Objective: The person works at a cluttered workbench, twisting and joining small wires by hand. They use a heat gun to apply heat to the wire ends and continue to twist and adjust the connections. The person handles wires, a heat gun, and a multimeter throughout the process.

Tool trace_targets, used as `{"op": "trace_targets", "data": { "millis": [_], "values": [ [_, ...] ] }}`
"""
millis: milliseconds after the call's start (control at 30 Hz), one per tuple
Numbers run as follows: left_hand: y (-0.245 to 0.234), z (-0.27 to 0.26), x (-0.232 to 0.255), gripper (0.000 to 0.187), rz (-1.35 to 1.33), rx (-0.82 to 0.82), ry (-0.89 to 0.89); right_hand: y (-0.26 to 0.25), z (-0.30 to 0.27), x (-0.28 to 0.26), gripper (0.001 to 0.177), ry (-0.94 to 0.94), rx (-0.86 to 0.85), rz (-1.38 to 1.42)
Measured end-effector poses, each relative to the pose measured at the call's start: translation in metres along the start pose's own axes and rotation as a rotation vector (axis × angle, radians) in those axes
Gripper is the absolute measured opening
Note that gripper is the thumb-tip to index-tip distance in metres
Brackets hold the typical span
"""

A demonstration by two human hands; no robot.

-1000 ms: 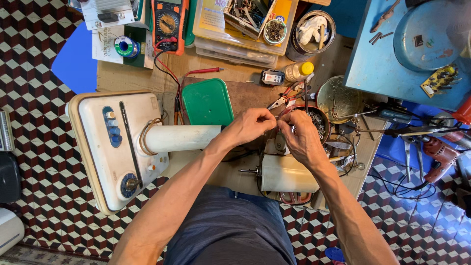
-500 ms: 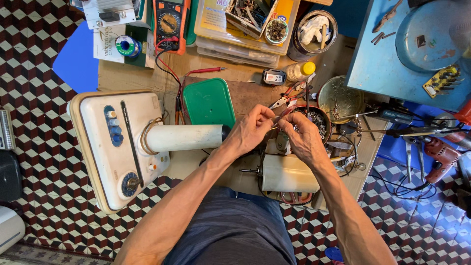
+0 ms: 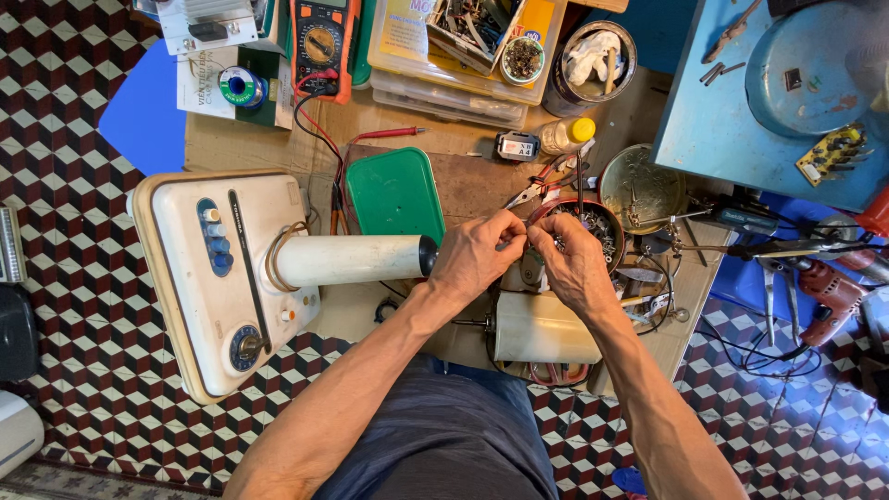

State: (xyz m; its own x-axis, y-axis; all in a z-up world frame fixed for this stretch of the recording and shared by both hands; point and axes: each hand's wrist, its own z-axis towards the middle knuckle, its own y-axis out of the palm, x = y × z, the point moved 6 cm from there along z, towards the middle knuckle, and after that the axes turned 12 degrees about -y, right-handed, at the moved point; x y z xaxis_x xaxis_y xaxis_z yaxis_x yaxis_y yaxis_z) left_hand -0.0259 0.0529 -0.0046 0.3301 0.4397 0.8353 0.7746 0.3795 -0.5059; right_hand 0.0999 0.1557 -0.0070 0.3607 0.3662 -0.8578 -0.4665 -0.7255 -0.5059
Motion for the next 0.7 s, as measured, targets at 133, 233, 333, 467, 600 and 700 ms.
{"op": "trace_targets", "data": {
  "millis": [133, 233, 333, 467, 600, 700],
  "values": [
    [0.006, 0.007, -0.010, 0.015, 0.007, -0.046, -0.082, -0.002, 0.001, -0.014, 0.017, -0.204, 0.037, -0.053],
    [0.016, 0.018, -0.030, 0.015, -0.178, -0.215, -0.303, -0.003, 0.001, -0.020, 0.012, -0.303, 0.043, -0.078],
    [0.026, 0.025, -0.044, 0.016, -0.422, -0.409, -0.437, -0.004, 0.002, -0.025, 0.010, -0.374, 0.033, -0.112],
    [0.031, 0.030, -0.047, 0.017, -0.537, -0.519, -0.455, -0.004, 0.003, -0.030, 0.010, -0.399, 0.041, -0.118],
    [0.029, 0.030, -0.043, 0.022, -0.490, -0.613, -0.461, -0.005, 0.002, -0.033, 0.011, -0.406, 0.042, -0.140],
    [0.022, 0.033, -0.047, 0.025, -0.312, -0.660, -0.498, -0.004, 0.003, -0.033, 0.011, -0.421, 0.035, -0.163]
  ]
}}
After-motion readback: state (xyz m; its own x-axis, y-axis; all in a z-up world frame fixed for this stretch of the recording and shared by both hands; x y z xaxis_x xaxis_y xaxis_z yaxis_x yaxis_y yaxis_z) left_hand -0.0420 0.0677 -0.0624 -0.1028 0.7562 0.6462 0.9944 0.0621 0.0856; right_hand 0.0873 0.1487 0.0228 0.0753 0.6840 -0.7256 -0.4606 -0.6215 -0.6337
